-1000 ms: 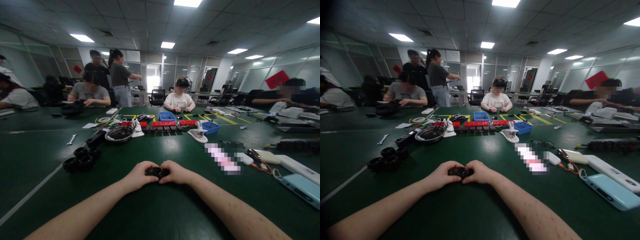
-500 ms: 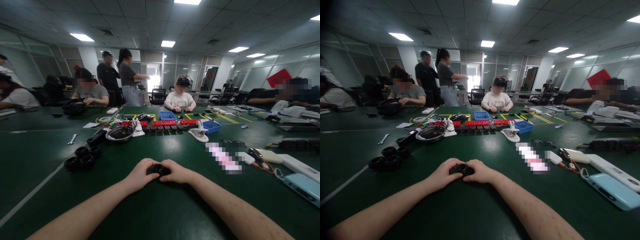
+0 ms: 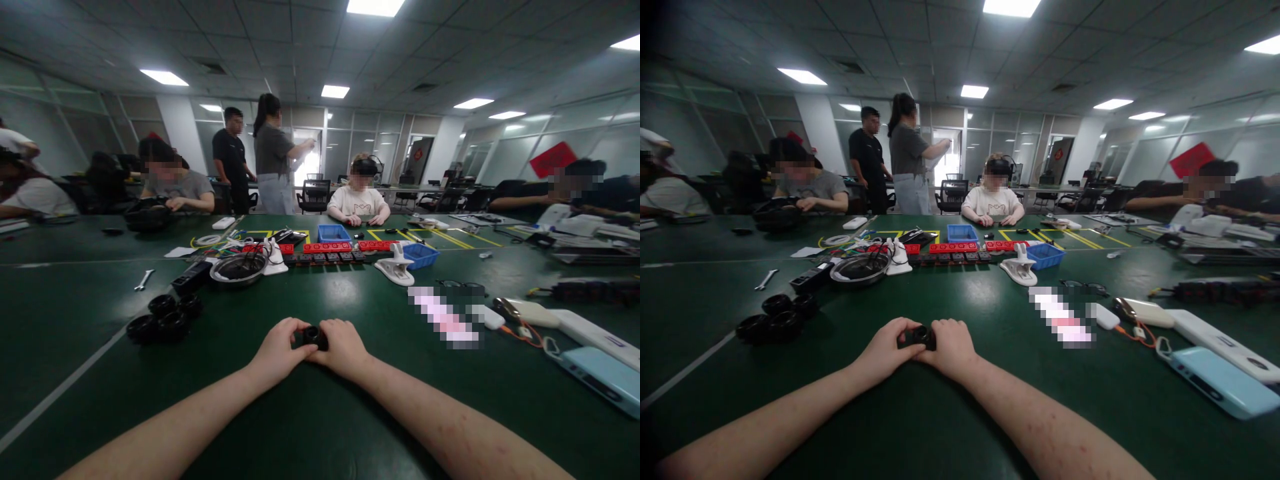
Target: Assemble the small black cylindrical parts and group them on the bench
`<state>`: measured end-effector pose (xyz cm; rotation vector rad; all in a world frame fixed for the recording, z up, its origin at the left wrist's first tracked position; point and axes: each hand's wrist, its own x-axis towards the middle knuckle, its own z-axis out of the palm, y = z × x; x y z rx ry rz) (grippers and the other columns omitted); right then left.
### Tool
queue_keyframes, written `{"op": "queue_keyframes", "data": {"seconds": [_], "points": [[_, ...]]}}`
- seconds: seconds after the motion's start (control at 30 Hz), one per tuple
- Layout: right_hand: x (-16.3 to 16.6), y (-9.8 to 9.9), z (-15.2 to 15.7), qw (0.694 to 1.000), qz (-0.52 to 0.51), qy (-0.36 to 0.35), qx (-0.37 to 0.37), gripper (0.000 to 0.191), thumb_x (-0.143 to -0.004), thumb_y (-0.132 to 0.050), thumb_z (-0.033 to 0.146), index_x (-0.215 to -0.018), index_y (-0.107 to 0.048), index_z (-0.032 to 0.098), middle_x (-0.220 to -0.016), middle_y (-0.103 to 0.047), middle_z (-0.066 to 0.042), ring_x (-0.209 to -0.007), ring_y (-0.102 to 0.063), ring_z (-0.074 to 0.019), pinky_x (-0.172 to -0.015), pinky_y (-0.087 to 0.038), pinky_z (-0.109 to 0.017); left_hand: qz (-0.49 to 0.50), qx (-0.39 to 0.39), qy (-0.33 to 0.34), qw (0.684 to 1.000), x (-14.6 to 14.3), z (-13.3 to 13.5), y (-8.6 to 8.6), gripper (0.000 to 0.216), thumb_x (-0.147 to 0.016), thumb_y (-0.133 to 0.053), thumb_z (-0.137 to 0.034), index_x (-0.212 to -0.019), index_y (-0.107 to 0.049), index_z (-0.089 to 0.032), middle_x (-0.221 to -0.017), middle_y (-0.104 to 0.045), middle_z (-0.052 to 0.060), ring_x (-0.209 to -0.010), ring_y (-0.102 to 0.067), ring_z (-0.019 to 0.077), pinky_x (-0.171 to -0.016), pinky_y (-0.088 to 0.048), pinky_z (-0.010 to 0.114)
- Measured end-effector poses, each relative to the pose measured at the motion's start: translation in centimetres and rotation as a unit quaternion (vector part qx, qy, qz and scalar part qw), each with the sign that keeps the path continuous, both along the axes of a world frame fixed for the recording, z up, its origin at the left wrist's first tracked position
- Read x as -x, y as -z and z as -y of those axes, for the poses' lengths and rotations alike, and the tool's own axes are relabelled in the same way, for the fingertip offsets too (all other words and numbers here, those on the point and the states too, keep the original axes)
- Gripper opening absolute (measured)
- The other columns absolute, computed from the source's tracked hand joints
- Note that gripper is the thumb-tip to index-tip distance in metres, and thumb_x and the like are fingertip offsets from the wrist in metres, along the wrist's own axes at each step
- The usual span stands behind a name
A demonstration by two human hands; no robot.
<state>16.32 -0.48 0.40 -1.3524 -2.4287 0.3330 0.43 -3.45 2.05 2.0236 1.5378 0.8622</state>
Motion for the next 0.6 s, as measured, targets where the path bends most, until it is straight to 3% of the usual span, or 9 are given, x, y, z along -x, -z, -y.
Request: {"op": "queue_keyframes", "data": {"seconds": [0.13, 0.27, 0.47, 0.6], "points": [[-1.6, -0.7, -0.8, 0.994, -0.014, -0.110, 0.016, 0.048, -0.060, -0.068, 0.049, -0.094, -0.055, 0.017, -0.086, -0.055, -0.003, -0.079, -0.050, -0.0190, -0.069, -0.036, -0.029, 0.000, 0.019, 0.071, 0.997, 0.6, -0.5, -0.3, 0.024, -0.068, -0.062, -0.025, -0.091, -0.060, -0.018, -0.083, -0.055, 0.001, -0.070, -0.049, 0.0159, -0.063, -0.040, 0.026], [-2.9, -1.5, -1.9, 0.971, -0.018, -0.221, 0.087, 0.030, -0.064, -0.070, 0.031, -0.089, -0.060, 0.018, -0.082, -0.056, 0.000, -0.078, -0.050, -0.0151, -0.068, -0.037, -0.024, 0.001, 0.048, 0.115, 0.992, 1.0, -0.6, -0.6, 0.029, -0.069, -0.061, -0.026, -0.097, -0.060, -0.019, -0.085, -0.055, 0.001, -0.068, -0.048, 0.0145, -0.061, -0.039, 0.024], [-2.1, -0.8, -1.7, 0.985, -0.026, -0.149, 0.077, 0.019, -0.064, -0.071, 0.029, -0.072, -0.059, 0.016, -0.071, -0.055, 0.002, -0.071, -0.050, -0.0131, -0.061, -0.035, -0.022, 0.009, 0.042, 0.108, 0.993, 0.9, -0.5, -0.3, 0.027, -0.067, -0.063, -0.026, -0.094, -0.060, -0.019, -0.083, -0.054, 0.001, -0.068, -0.048, 0.0148, -0.059, -0.038, 0.024], [-1.0, -0.1, -1.0, 0.997, -0.016, -0.063, 0.046, 0.030, -0.063, -0.068, 0.041, -0.072, -0.056, 0.016, -0.068, -0.054, 0.000, -0.064, -0.048, -0.0141, -0.054, -0.032, -0.023, 0.002, 0.007, 0.021, 1.000, 0.2, -0.3, 0.4, 0.024, -0.066, -0.063, -0.027, -0.087, -0.059, -0.018, -0.081, -0.053, 0.001, -0.068, -0.048, 0.0164, -0.060, -0.039, 0.026]]}}
